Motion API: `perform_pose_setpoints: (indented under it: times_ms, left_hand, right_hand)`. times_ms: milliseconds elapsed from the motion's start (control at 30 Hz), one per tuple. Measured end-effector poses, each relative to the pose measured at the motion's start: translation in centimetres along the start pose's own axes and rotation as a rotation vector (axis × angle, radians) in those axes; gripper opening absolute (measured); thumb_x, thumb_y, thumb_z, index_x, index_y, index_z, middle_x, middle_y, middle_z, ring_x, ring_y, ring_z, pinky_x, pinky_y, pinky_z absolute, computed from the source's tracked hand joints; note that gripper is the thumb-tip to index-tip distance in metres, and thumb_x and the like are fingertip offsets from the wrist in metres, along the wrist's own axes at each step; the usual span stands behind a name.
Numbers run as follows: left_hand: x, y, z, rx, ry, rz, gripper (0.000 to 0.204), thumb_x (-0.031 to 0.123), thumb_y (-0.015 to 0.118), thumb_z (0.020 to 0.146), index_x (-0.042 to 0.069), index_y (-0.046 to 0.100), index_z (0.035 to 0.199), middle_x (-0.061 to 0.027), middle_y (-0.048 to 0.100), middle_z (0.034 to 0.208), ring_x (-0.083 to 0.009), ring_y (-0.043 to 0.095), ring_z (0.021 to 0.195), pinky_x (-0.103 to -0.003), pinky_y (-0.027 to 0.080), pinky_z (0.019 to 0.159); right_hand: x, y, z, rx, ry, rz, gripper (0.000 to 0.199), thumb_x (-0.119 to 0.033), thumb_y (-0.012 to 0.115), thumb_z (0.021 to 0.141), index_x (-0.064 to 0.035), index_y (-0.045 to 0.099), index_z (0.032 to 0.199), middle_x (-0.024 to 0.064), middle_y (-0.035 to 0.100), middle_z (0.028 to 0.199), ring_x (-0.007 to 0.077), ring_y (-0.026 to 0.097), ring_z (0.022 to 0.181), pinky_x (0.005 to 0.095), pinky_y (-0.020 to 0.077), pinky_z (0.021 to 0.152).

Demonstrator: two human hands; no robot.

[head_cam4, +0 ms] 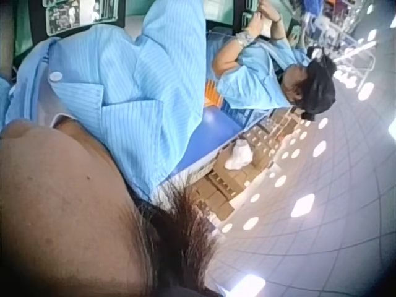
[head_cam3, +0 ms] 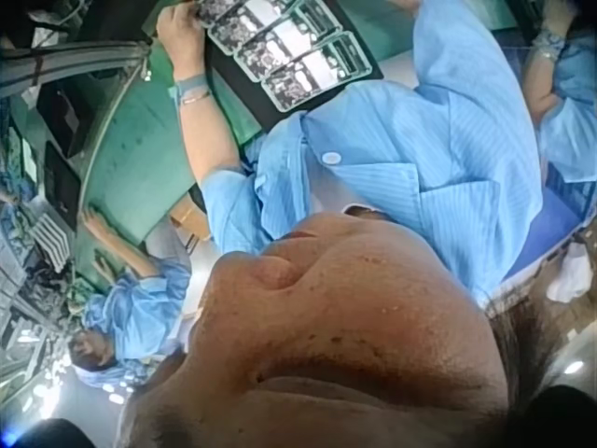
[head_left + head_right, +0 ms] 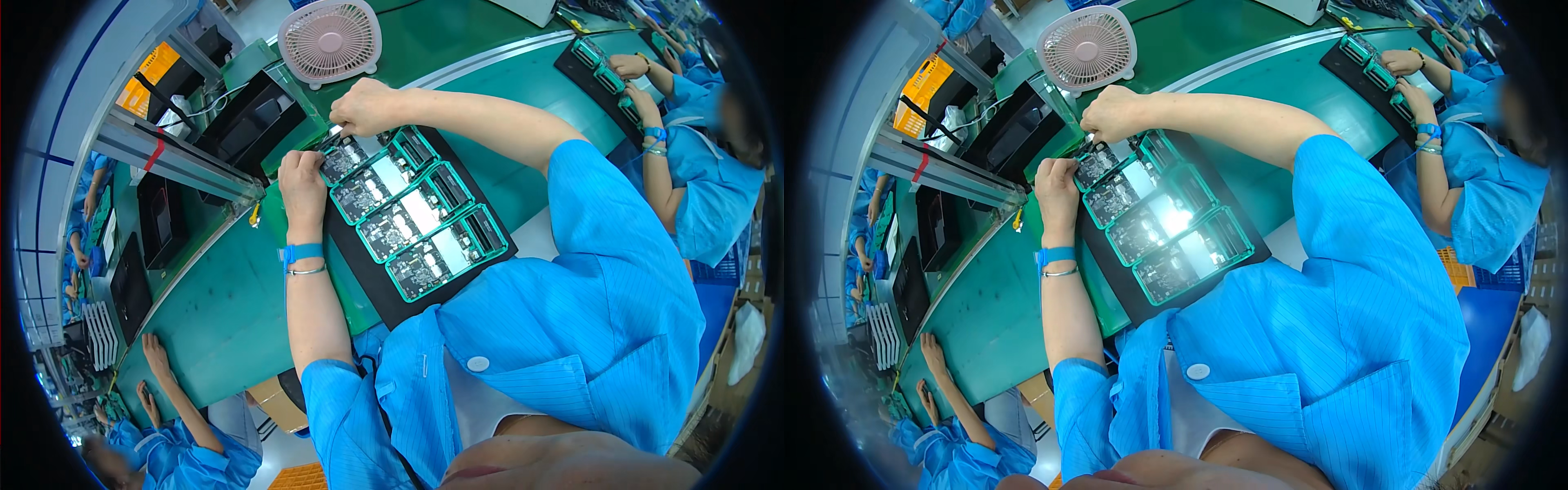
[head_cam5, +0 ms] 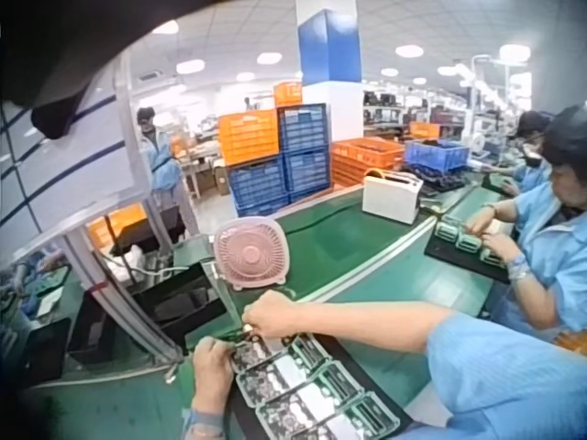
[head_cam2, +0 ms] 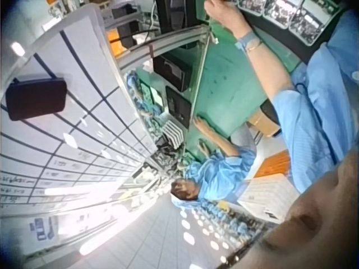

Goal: The person receives a tray containing electronic circuit boards, attaches components to each board using tweezers and fingers, and pushes the tray along the conveyor line.

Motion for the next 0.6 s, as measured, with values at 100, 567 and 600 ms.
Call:
perform_pose_setpoints:
  times_ms: [100, 567, 600]
  left_hand:
    - [-0.20, 0.07, -0.08, 0.000, -0.013, 0.000, 0.008, 0.001, 0.068, 0.082, 0.006, 0.068, 0.087, -0.0094, 0.058, 0.084, -0.0302, 0.059, 0.085, -0.042, 0.047, 0.076]
    - [-0.27, 0.04, -0.14, 0.024, -0.023, -0.009, 0.007, 0.002, 0.068, 0.083, 0.007, 0.067, 0.088, -0.0092, 0.058, 0.084, -0.0304, 0.059, 0.084, -0.042, 0.047, 0.074]
    - [-0.30, 0.06, -0.17, 0.022, -0.027, -0.005, 0.007, 0.002, 0.068, 0.083, 0.007, 0.067, 0.088, -0.0093, 0.058, 0.084, -0.0306, 0.060, 0.084, -0.043, 0.047, 0.074]
  right_hand:
    - [-0.10, 0.07, 0.12, -0.003, -0.013, -0.006, 0.023, -0.031, 0.072, 0.084, -0.0077, 0.068, 0.088, 0.0063, 0.068, 0.086, 0.0304, 0.069, 0.080, 0.0452, 0.0529, 0.068]
    - [-0.58, -0.22, 0.04, -0.001, -0.010, -0.074, 0.025, -0.031, 0.069, 0.088, -0.0077, 0.067, 0.096, 0.0063, 0.067, 0.092, 0.0302, 0.070, 0.082, 0.0450, 0.0540, 0.068]
    - [-0.60, -0.23, 0.01, -0.001, -0.010, -0.074, 0.025, -0.031, 0.069, 0.088, -0.0077, 0.067, 0.096, 0.0063, 0.067, 0.092, 0.0302, 0.070, 0.082, 0.0450, 0.0540, 0.068]
Point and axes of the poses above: each hand's wrist, its own z-axis towards the middle knuckle, its own y-axis out of the palm, x = y × z, the point moved 7 cm from there along z, towards the middle knuckle
